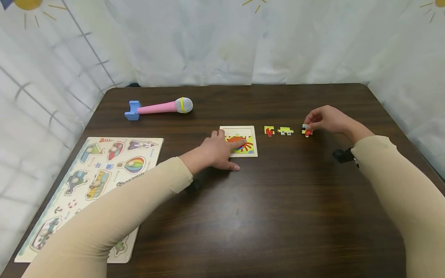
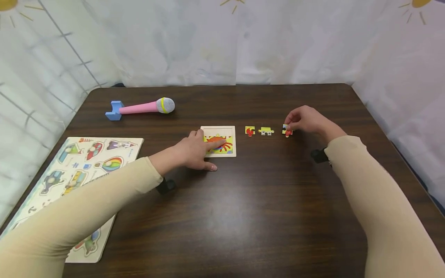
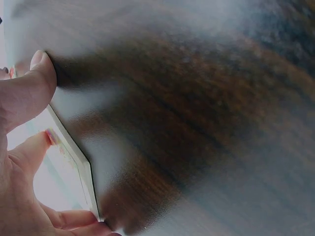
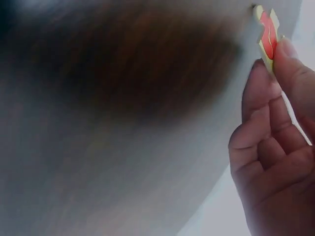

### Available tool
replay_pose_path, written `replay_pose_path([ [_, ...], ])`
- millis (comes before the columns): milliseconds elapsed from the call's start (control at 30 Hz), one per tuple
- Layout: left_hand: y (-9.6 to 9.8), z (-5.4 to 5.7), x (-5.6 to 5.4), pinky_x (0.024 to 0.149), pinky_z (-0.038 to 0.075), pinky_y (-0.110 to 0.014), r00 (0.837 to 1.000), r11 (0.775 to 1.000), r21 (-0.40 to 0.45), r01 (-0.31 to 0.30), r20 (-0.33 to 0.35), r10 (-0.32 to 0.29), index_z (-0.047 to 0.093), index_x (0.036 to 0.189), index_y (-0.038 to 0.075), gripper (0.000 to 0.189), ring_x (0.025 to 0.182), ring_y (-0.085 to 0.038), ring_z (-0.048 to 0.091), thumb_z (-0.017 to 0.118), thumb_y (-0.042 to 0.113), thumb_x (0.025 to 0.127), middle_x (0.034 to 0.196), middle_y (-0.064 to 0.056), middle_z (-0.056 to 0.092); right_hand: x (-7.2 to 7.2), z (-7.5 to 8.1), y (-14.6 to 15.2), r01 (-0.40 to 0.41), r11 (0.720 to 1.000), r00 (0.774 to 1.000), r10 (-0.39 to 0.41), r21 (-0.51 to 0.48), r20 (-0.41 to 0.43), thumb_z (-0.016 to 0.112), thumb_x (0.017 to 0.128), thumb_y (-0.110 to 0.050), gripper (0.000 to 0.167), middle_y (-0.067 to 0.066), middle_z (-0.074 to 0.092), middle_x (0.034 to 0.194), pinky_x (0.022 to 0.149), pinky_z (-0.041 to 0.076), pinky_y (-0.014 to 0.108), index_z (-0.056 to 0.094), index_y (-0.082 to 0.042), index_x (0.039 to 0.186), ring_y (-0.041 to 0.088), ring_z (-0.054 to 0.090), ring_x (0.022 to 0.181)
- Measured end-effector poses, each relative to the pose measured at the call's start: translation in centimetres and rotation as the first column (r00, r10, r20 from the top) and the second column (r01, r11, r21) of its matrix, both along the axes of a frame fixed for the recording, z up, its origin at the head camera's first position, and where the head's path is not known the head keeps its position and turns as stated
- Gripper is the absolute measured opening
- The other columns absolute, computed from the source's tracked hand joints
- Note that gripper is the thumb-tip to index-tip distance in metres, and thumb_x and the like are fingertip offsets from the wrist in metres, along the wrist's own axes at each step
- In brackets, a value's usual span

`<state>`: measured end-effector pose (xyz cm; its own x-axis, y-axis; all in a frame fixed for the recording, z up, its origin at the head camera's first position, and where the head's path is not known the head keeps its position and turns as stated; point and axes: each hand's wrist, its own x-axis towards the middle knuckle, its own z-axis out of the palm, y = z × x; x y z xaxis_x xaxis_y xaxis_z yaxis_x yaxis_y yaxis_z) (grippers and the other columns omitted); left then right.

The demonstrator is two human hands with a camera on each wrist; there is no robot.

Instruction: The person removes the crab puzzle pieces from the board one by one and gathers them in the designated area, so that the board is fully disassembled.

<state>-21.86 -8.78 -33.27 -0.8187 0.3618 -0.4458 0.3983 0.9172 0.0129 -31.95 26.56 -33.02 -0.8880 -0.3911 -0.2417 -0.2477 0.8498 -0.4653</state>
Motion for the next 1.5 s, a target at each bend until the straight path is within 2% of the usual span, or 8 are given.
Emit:
replay_pose_path([
  [300,-0.1,0.1,0.0,0.105,0.046,-0.050,1.000,1.000,0.008,-0.011,0.007,0.011,0.017,0.162,0.046,0.092,0.138,-0.043,0.033,0.067,0.066,0.088,0.158,-0.032,0.023,-0.1,-0.4,-0.1,-0.065,0.998,0.998,0.065,0.018,-0.009,0.067,0.099,-0.008,0.012,0.011,0.071,0.097,0.080,0.049,0.040,0.071,0.001,0.105,0.023,0.057,0.086],
  [967,0.0,0.0,0.1,0.107,0.045,-0.051,1.000,1.000,0.025,-0.017,0.010,0.017,0.019,0.162,0.046,0.092,0.139,-0.044,0.032,0.068,0.065,0.087,0.159,-0.032,0.022,0.1,-0.4,-0.9,-0.074,0.997,0.997,0.074,0.034,-0.005,0.067,0.099,-0.010,0.013,0.012,0.070,0.096,0.078,0.048,0.041,0.070,0.001,0.104,0.023,0.057,0.085],
  [1133,-0.2,0.0,0.0,0.107,0.045,-0.051,1.000,0.999,0.029,-0.015,0.013,0.015,0.018,0.162,0.046,0.092,0.140,-0.044,0.031,0.069,0.065,0.087,0.159,-0.032,0.022,0.1,-0.3,-0.9,-0.074,0.996,0.997,0.074,0.040,-0.002,0.065,0.101,-0.011,0.014,0.014,0.069,0.099,0.081,0.049,0.045,0.070,0.001,0.107,0.025,0.058,0.088],
  [1233,-0.2,0.0,0.0,0.107,0.045,-0.051,1.000,0.999,0.032,-0.013,0.012,0.013,0.018,0.162,0.046,0.092,0.140,-0.044,0.030,0.069,0.065,0.087,0.160,-0.032,0.021,0.1,0.1,-1.1,-0.072,0.996,0.997,0.073,0.044,-0.023,0.062,0.102,-0.011,0.016,0.017,0.069,0.106,0.085,0.049,0.050,0.069,0.001,0.112,0.029,0.060,0.093],
  [1400,-0.2,-0.1,0.0,0.105,0.046,-0.049,1.000,0.999,0.031,-0.015,0.009,0.015,0.018,0.162,0.046,0.092,0.138,-0.043,0.030,0.068,0.065,0.087,0.158,-0.031,0.022,0.5,0.7,-3.7,-0.100,0.995,0.993,0.100,0.007,-0.068,0.058,0.104,-0.007,0.021,0.023,0.067,0.120,0.094,0.049,0.056,0.066,0.002,0.121,0.037,0.062,0.108],
  [1500,-0.2,-0.1,0.0,0.105,0.046,-0.049,1.000,0.999,0.032,-0.011,0.014,0.011,0.018,0.162,0.046,0.092,0.137,-0.043,0.031,0.068,0.065,0.087,0.158,-0.031,0.023,0.8,0.6,-6.6,-0.148,0.989,0.985,0.148,0.005,-0.087,0.060,0.102,-0.006,0.020,0.020,0.069,0.119,0.094,0.050,0.053,0.067,0.000,0.120,0.035,0.064,0.107],
])
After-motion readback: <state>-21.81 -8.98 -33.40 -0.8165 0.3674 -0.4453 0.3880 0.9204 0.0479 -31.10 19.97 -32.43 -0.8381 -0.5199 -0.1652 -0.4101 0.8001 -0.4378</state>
